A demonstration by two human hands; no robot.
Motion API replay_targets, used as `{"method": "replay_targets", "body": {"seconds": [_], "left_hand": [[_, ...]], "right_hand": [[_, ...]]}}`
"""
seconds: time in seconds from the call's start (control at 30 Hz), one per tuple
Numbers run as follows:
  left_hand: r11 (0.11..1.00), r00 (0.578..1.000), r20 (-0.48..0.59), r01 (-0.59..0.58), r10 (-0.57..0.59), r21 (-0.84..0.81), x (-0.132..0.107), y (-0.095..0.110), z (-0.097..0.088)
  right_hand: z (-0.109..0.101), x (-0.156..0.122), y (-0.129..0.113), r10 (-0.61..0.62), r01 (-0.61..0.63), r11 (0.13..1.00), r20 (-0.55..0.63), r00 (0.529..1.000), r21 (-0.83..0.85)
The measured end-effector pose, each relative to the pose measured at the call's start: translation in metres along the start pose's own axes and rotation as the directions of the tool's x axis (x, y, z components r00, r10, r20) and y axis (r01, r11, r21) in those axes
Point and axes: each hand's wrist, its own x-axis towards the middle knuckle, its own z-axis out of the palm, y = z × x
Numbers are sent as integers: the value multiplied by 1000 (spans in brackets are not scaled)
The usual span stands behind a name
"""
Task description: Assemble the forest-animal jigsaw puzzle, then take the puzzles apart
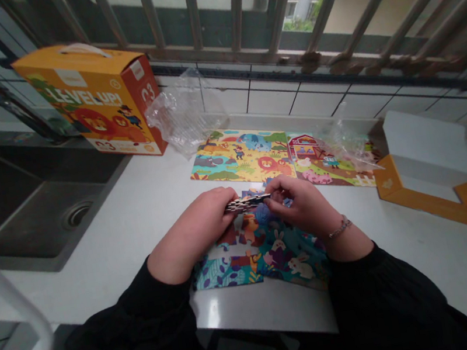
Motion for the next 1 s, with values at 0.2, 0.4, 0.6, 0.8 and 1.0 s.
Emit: {"method": "replay_targets", "body": {"seconds": [0.2, 0.4, 0.6, 0.8, 1.0], "left_hand": [[1000, 1000, 8, -17, 17, 5, 0, -5, 6], [998, 998, -44, 51, -53, -38, 2, -7, 13], [999, 999, -27, -30, 31, 28, 4, -12, 16], [1000, 998, -59, -25, 24, -15, 3, -5, 12], [999, 989, -142, -49, 46, -14, 5, 8, 3]], "right_hand": [[3, 1, 2, 69, -63, 997, -164, 984, 41], [15, 2, 10, 94, -107, 989, 127, 987, 100], [21, 2, 7, -18, 2, 994, 139, 990, 110], [21, 3, 4, -182, 190, 976, 83, 980, -109], [18, 3, 0, -246, 242, 964, -24, 969, -110]]}}
